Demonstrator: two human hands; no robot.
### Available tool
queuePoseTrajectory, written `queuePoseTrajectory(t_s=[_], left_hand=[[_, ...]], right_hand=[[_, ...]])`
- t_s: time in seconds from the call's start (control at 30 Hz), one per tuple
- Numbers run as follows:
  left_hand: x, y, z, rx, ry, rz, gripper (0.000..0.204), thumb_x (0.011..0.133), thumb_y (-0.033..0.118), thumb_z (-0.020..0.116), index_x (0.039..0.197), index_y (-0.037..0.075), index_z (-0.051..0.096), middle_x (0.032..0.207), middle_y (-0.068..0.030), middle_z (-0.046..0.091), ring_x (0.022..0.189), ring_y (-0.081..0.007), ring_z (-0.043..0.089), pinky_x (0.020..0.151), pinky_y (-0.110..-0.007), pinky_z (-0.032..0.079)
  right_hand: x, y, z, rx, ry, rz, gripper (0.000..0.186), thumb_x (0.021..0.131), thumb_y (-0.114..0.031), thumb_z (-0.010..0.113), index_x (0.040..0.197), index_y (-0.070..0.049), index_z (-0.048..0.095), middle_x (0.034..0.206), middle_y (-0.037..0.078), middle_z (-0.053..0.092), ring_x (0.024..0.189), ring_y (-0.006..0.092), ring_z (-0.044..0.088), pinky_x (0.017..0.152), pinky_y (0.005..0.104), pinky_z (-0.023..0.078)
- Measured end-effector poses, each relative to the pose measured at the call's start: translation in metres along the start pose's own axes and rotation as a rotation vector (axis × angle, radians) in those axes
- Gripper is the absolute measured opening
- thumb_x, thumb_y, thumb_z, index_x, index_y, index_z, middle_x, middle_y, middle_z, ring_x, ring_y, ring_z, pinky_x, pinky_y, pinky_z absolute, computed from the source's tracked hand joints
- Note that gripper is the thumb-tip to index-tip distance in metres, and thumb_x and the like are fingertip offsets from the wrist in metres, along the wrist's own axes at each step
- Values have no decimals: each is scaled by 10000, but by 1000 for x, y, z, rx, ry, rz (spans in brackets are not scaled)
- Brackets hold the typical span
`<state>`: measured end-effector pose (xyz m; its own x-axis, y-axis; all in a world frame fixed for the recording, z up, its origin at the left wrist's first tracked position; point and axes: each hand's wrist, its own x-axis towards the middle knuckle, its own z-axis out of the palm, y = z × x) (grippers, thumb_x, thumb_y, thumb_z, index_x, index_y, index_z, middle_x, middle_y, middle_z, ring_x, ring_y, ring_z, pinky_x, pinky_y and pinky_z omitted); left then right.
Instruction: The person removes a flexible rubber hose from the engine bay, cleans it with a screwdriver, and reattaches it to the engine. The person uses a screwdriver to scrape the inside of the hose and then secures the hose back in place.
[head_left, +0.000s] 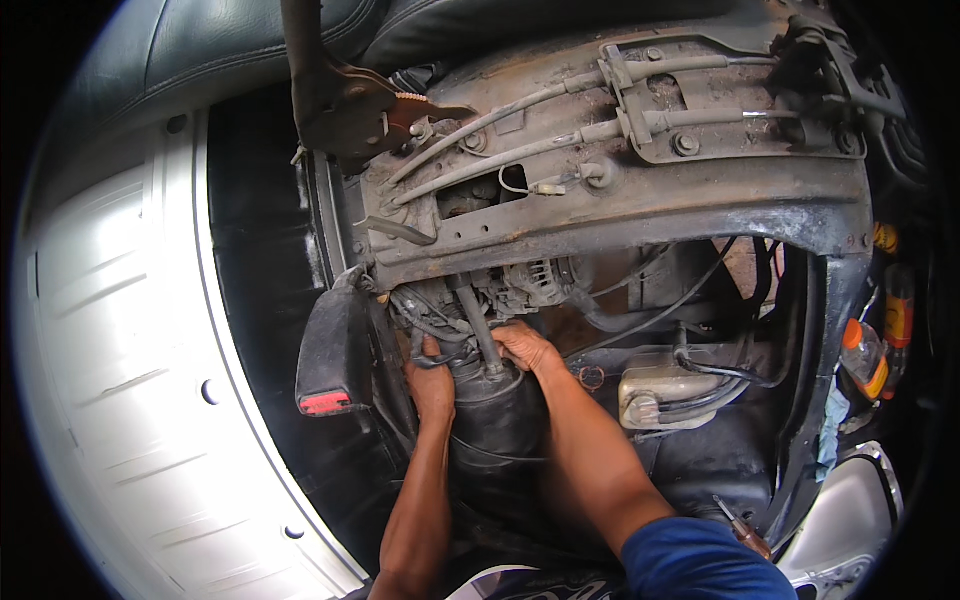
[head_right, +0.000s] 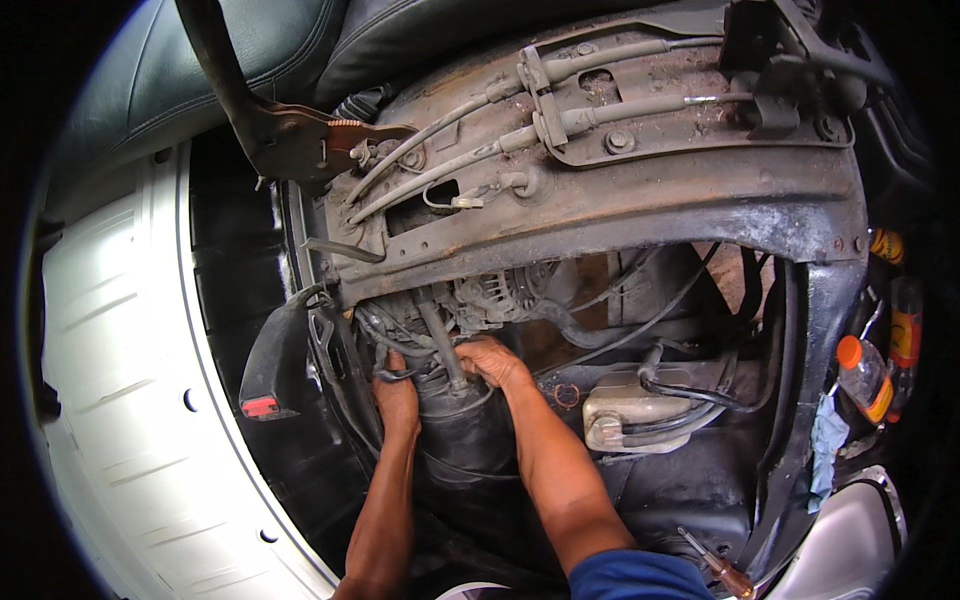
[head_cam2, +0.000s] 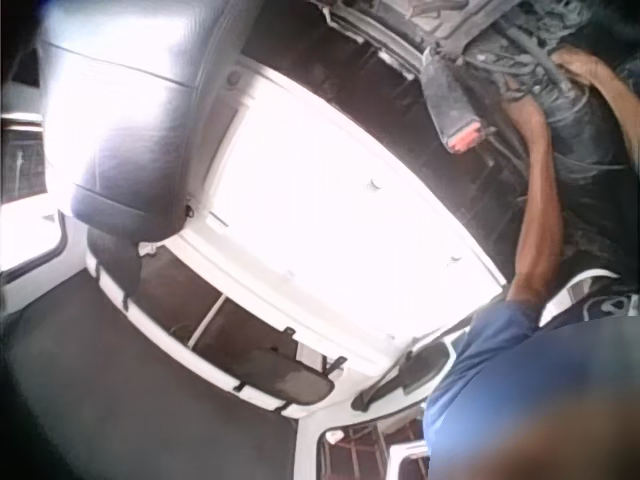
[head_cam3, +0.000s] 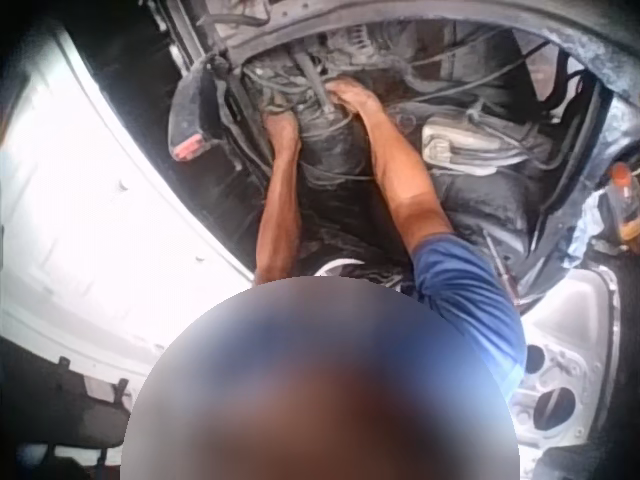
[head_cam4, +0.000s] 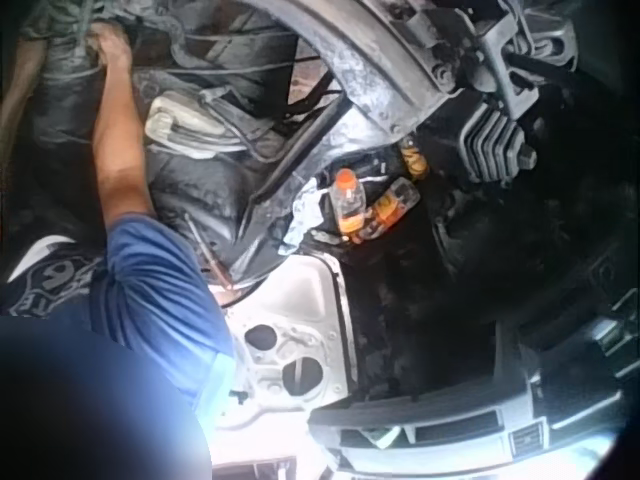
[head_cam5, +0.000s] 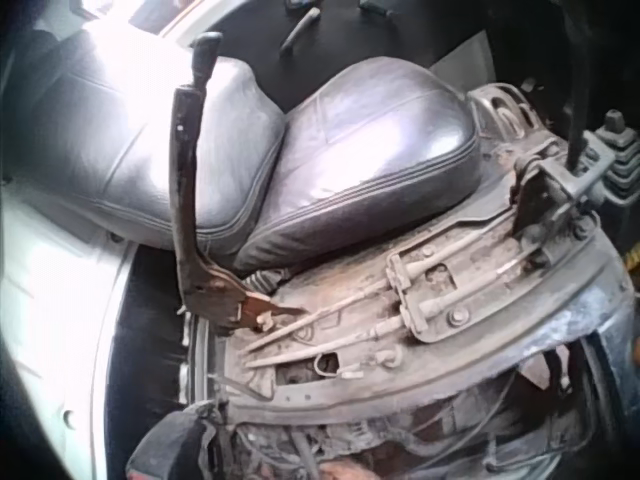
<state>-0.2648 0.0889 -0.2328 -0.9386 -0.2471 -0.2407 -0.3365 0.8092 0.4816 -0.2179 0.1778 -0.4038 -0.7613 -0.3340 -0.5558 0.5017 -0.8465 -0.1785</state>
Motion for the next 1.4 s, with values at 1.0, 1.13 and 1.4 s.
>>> queuePoseTrajectory(t_s=[1.0, 1.13, 1.4], left_hand=[[26, -5, -9, -35, -315, 46, 651, 1106, 489, 439, 1485, -34, 523, 1511, -244, 540, 1370, -394, 539, 1140, -443, 408], [40, -16, -5, -460, -464, -217, 824, 1028, 611, 571, 1559, -8, 449, 1612, -168, 457, 1474, -312, 430, 1217, -427, 329], [48, -18, -9, -371, -486, -239, 810, 1027, 568, 603, 1554, -28, 451, 1580, -187, 498, 1414, -303, 508, 1191, -414, 371]], right_hand=[[-39, -49, 5, -536, -181, 16, 364, 824, -198, 772, 1112, 23, 769, 1032, 64, 765, 943, 156, 671, 892, 289, 509], [-49, -38, 8, -374, -224, -39, 339, 916, -78, 672, 1238, 17, 726, 1147, 56, 741, 1015, 149, 649, 974, 289, 480], [-58, -39, 7, -607, -92, -123, 256, 942, -152, 730, 1152, -11, 765, 1072, 48, 751, 984, 149, 636, 941, 294, 478]])
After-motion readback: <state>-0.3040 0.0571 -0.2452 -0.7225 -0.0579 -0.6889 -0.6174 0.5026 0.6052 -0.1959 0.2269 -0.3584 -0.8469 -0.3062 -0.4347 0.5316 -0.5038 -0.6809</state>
